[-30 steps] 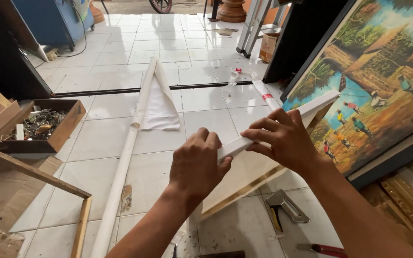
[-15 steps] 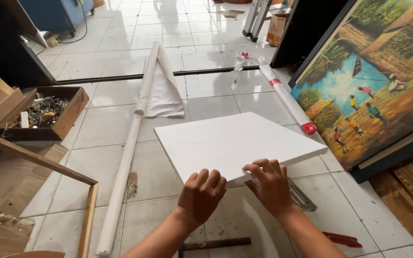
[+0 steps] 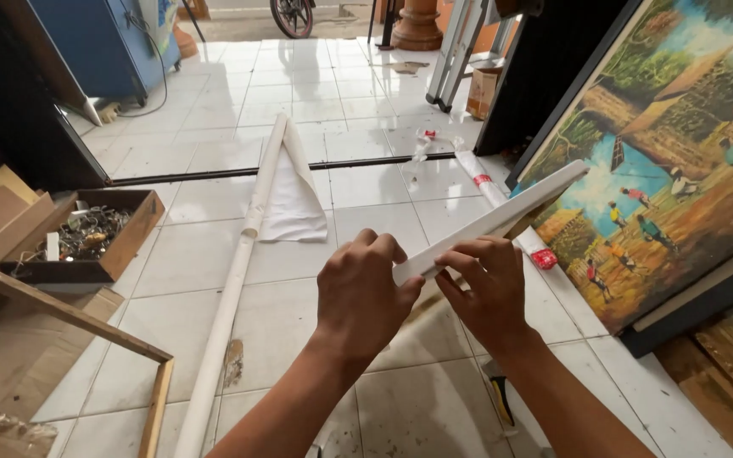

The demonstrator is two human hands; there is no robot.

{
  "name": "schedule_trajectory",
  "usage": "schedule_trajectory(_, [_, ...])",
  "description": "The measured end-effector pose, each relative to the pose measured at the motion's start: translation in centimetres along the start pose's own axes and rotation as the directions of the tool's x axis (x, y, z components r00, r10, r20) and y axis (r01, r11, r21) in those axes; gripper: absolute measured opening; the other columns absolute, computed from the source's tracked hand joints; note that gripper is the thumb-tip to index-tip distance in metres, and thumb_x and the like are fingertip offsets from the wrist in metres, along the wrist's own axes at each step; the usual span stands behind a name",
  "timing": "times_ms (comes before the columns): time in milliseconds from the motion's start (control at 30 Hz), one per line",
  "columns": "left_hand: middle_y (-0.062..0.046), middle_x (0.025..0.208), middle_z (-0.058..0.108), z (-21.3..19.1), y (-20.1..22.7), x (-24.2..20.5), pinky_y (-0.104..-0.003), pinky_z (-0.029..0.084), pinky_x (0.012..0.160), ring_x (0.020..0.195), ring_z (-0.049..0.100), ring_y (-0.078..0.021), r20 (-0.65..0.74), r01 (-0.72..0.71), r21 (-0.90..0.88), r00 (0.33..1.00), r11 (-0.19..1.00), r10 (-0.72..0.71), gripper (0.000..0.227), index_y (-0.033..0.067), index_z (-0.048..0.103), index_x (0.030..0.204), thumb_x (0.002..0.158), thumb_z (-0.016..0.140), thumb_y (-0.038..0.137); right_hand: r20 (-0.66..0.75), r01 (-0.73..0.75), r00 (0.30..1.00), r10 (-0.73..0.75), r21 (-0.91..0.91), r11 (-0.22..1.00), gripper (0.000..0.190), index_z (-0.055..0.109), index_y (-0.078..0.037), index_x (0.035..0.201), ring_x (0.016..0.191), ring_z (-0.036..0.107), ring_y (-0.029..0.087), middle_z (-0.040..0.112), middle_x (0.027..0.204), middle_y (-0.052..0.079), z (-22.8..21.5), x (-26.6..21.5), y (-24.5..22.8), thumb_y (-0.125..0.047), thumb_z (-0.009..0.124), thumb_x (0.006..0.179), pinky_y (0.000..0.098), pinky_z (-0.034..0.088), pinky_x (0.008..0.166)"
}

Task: Stretching a white canvas over a wooden frame and securing it using a manual staple gun and trimming excess with a knife.

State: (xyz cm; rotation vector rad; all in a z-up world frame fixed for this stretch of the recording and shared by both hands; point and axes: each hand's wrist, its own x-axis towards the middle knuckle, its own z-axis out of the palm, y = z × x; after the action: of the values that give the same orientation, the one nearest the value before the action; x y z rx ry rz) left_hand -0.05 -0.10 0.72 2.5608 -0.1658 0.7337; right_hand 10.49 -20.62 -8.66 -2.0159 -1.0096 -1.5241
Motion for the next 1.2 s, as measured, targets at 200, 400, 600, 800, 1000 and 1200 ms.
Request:
schedule_trajectory(200, [-0.012,0.092,0.076,-1.0,-1.0,1.7,-0.053,0.068,0.074,0.086,0.083,-0.0382,0.029,0.129,-0.053,0.991,0.99,-0.128,0.034,0.0075,0.083,0.105,0.086,0.094,0.034,-0.064,0.105,0.993,-0.102,0.046,0.993,0.023,0.081,-0.028,0.106,0.096,0.068,0.019,0.071,0.1,-0.008,0.5,2.0,-1.2,-0.028,0.096,0.089,0.0376,0.05,0.08])
schedule_trajectory(400, [-0.013,0.093,0.077,-0.3,-2.9,2.2,-0.055,0.068,0.077,0.088,0.084,-0.0406,0.059,0.219,-0.096,0.975,0.971,-0.214,0.036,0.0071,0.083,0.105,0.086,0.092,0.036,-0.093,0.176,0.979,-0.181,-0.063,0.982,0.023,0.08,-0.032,0.104,0.099,0.068,0.016,0.073,0.098,-0.008,2.3,3.2,-2.5,-0.036,0.097,0.089,0.0391,0.049,0.084])
schedule_trajectory(600, [-0.016,0.097,0.078,-1.6,-2.7,2.7,-0.057,0.068,0.083,0.095,0.083,-0.0438,0.103,0.261,-0.114,0.963,0.959,-0.25,0.036,0.0039,0.083,0.109,0.089,0.089,0.033,-0.08,0.118,0.989,-0.122,-0.048,0.992,0.012,0.083,-0.03,0.101,0.093,0.066,0.014,0.075,0.092,-0.011,3.9,2.9,-2.2,-0.031,0.093,0.095,0.0413,0.043,0.085])
schedule_trajectory(800, [-0.018,0.101,0.076,-1.7,-3.3,3.9,-0.059,0.067,0.084,0.1,0.081,-0.0463,0.158,0.24,-0.04,0.96,0.97,-0.232,0.035,0.0028,0.081,0.111,0.092,0.082,0.032,-0.072,0.029,0.997,-0.033,-0.062,0.998,0.008,0.081,-0.031,0.104,0.085,0.063,0.011,0.072,0.088,-0.016,5.6,2.4,-2.7,-0.033,0.087,0.101,0.038,0.033,0.08])
schedule_trajectory(1000, [-0.025,0.096,0.074,-0.3,-3.2,5.9,-0.058,0.067,0.08,0.095,0.081,-0.0489,0.118,0.118,0.112,0.984,0.987,-0.131,0.047,-0.0072,0.078,0.109,0.102,0.078,0.04,-0.087,-0.128,0.987,0.135,0.083,0.988,0.011,0.082,-0.028,0.1,0.088,0.065,0.012,0.076,0.089,-0.014,7.2,1.2,-2.6,-0.026,0.093,0.096,0.0396,0.035,0.087])
schedule_trajectory(1200, [-0.023,0.09,0.072,0.9,-4.5,5.7,-0.054,0.069,0.074,0.086,0.082,-0.0461,0.059,0.058,0.171,0.996,0.984,-0.069,0.046,-0.0062,0.077,0.105,0.101,0.083,0.04,-0.044,-0.339,0.93,0.364,0.274,0.9,0.021,0.082,-0.033,0.098,0.085,0.065,0.007,0.08,0.091,-0.022,8.4,0.5,-3.1,-0.022,0.098,0.09,0.0327,0.035,0.09])
